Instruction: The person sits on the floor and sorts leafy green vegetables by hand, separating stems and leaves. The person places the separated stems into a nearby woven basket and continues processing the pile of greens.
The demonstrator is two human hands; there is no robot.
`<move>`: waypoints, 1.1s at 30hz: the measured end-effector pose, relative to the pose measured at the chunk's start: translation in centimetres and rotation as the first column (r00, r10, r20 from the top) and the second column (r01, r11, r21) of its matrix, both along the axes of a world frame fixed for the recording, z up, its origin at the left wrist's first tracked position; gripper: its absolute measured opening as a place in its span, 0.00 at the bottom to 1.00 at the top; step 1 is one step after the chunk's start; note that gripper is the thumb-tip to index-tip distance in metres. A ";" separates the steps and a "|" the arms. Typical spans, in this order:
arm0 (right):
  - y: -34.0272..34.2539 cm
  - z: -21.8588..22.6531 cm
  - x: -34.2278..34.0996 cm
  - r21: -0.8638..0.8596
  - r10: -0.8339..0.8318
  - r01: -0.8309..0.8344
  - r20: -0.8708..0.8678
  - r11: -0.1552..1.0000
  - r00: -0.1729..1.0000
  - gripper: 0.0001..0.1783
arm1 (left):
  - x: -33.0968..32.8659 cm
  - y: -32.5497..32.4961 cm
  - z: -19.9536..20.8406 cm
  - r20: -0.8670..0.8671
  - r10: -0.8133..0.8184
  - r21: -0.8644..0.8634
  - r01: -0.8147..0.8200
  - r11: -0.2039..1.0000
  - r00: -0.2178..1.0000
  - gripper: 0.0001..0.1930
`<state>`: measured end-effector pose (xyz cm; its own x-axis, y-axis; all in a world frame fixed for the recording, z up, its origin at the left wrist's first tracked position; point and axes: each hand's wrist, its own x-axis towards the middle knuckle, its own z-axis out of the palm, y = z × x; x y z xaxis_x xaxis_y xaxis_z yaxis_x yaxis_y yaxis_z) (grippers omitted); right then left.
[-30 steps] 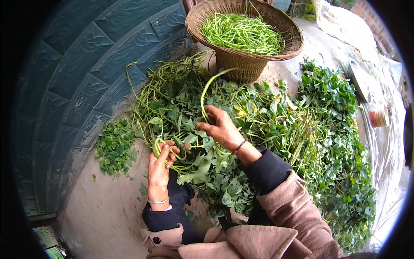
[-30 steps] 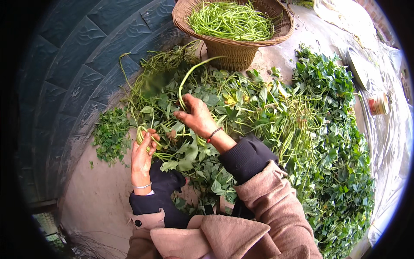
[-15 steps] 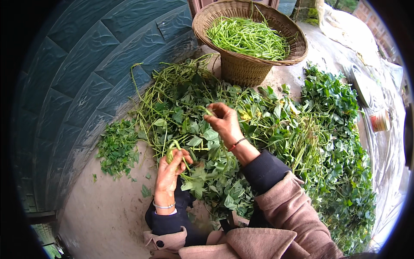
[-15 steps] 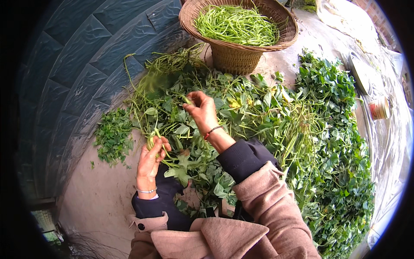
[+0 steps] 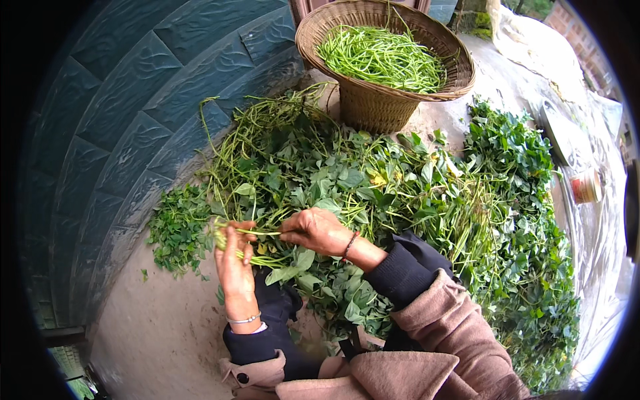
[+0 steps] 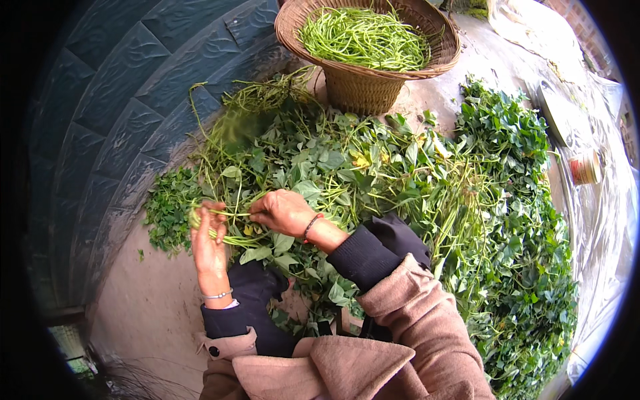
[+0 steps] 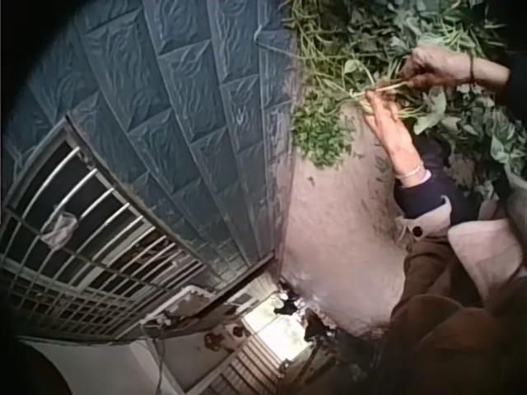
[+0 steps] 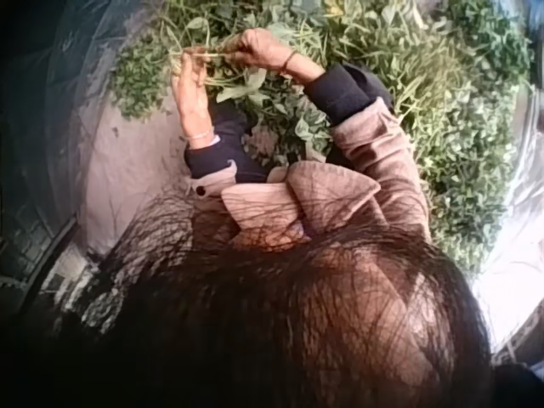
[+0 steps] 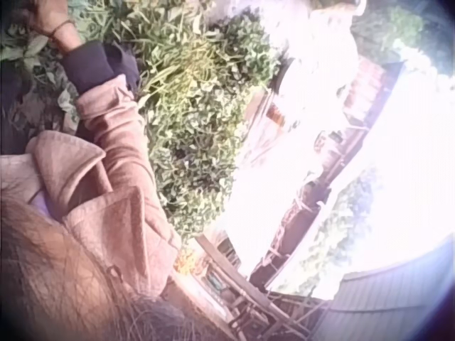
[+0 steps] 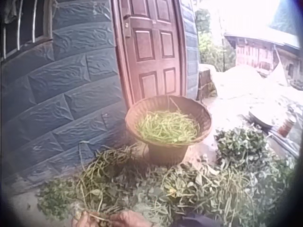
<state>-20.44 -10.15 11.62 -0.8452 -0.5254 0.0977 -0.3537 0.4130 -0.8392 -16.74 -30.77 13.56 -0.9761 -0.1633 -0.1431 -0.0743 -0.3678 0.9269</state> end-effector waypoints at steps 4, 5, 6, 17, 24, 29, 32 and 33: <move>2.1 -0.7 -0.7 0.115 0.001 0.014 -0.130 0.993 0.991 0.09 | -0.3 -4.4 -1.1 -0.009 0.282 0.095 -0.280 0.955 0.959 0.09; 2.8 -0.5 -0.8 0.091 0.003 0.011 -0.153 0.996 0.988 0.09 | -0.3 -4.8 -1.2 -0.002 0.323 0.127 -0.320 0.939 0.946 0.09; 3.5 -0.3 -1.2 0.259 0.032 0.011 -0.163 0.966 0.986 0.10 | -0.3 -5.5 -1.5 -0.025 0.370 0.107 -0.365 0.925 0.929 0.10; 5.8 -1.4 -1.8 0.482 -0.244 0.316 -0.208 0.817 0.947 0.12 | -0.3 -7.5 -2.0 -0.021 0.319 0.106 -0.315 0.943 0.948 0.10; 4.2 -0.3 -2.3 -0.013 -0.407 0.407 -0.072 0.913 0.911 0.09 | -0.1 -2.9 -0.1 0.071 0.105 0.046 -0.108 0.993 0.992 0.07; 3.7 1.6 -2.5 -0.626 0.114 0.459 0.659 0.630 0.743 0.22 | 0.6 -1.1 -0.7 0.117 -0.022 0.065 0.015 0.998 0.993 0.07; 3.7 1.7 -2.1 -0.662 0.142 0.419 0.621 0.621 0.771 0.24 | 0.6 1.6 0.3 0.153 -0.102 0.135 0.081 0.987 0.983 0.08; 3.5 1.7 -2.1 -0.636 0.135 0.390 0.617 0.666 0.775 0.23 | 0.6 2.1 0.3 0.153 -0.109 0.130 0.089 0.987 0.982 0.08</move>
